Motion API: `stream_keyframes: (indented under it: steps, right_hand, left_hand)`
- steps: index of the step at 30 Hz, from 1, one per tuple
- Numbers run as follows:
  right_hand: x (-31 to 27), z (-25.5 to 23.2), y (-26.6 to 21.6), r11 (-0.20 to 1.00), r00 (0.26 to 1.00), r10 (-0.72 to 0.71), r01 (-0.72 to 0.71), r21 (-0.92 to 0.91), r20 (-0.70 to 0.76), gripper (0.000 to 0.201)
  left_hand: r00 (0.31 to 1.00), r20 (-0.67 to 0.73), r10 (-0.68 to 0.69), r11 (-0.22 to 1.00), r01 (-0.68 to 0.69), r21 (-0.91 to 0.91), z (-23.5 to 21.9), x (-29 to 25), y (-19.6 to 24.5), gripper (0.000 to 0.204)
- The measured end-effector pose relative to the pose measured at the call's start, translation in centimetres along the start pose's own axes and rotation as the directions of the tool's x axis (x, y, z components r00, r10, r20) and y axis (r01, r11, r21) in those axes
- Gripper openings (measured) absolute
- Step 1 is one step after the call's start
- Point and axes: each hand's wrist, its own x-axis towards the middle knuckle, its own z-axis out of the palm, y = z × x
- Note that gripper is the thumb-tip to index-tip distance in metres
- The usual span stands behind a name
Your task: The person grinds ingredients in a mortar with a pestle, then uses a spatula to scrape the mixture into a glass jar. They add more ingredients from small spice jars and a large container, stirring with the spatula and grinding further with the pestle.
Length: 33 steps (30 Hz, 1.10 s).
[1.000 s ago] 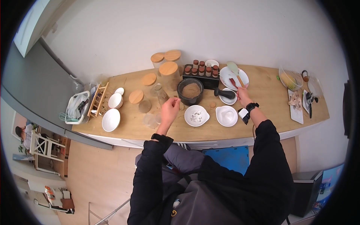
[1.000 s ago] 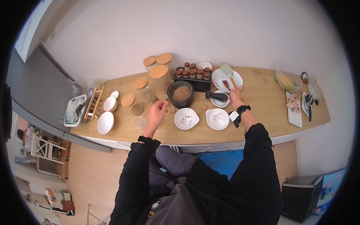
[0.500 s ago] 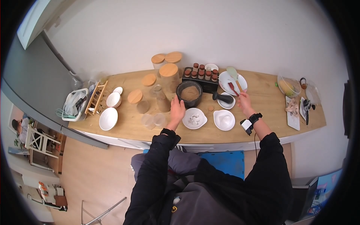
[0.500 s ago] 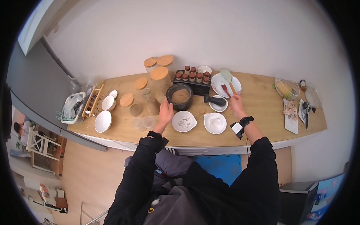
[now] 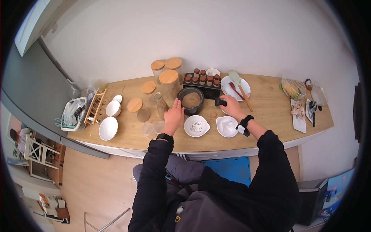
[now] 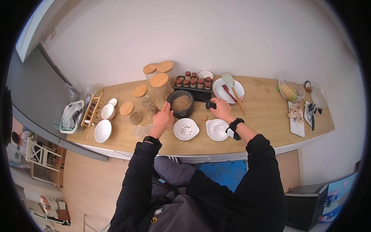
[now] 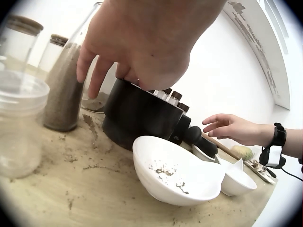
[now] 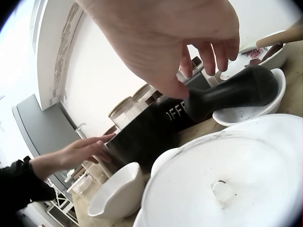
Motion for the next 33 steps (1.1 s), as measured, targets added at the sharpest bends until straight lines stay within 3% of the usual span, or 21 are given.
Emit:
stream_keyframes:
  steps: [2,8,14,17,27,33]
  right_hand:
    - [0.7,1.2,0.2,0.999,0.997,-0.006,0.010,-0.049,0.079,0.046]
    - [1.5,2.3,1.3,0.983,0.994,0.003,0.018,-0.184,0.113,0.041]
    - [1.1,3.1,2.0,0.999,0.999,-0.038,0.038,-0.002,-0.020,0.040]
    - [1.1,3.0,2.1,0.998,0.998,-0.047,0.048,0.033,-0.028,0.039]
    - [1.2,3.1,3.2,0.995,0.993,-0.090,0.093,0.035,-0.082,0.052]
    - [1.8,1.5,3.2,0.978,0.950,0.026,0.040,0.203,-0.311,0.045]
  left_hand:
    - [0.999,0.028,0.041,0.996,-0.043,0.082,-0.3,0.4,-0.3,0.051]
    - [0.986,-0.066,0.150,0.948,-0.124,0.294,1.0,1.7,-0.8,0.053]
    - [0.919,-0.285,0.273,0.936,-0.185,0.301,1.9,1.1,-1.8,0.049]
    - [0.878,-0.327,0.349,0.908,-0.231,0.349,0.9,1.1,-2.0,0.046]
    - [0.886,-0.329,0.326,0.932,-0.244,0.266,2.2,1.1,-2.3,0.035]
    - [0.872,-0.347,0.345,0.933,-0.278,0.230,1.7,1.2,-2.5,0.033]
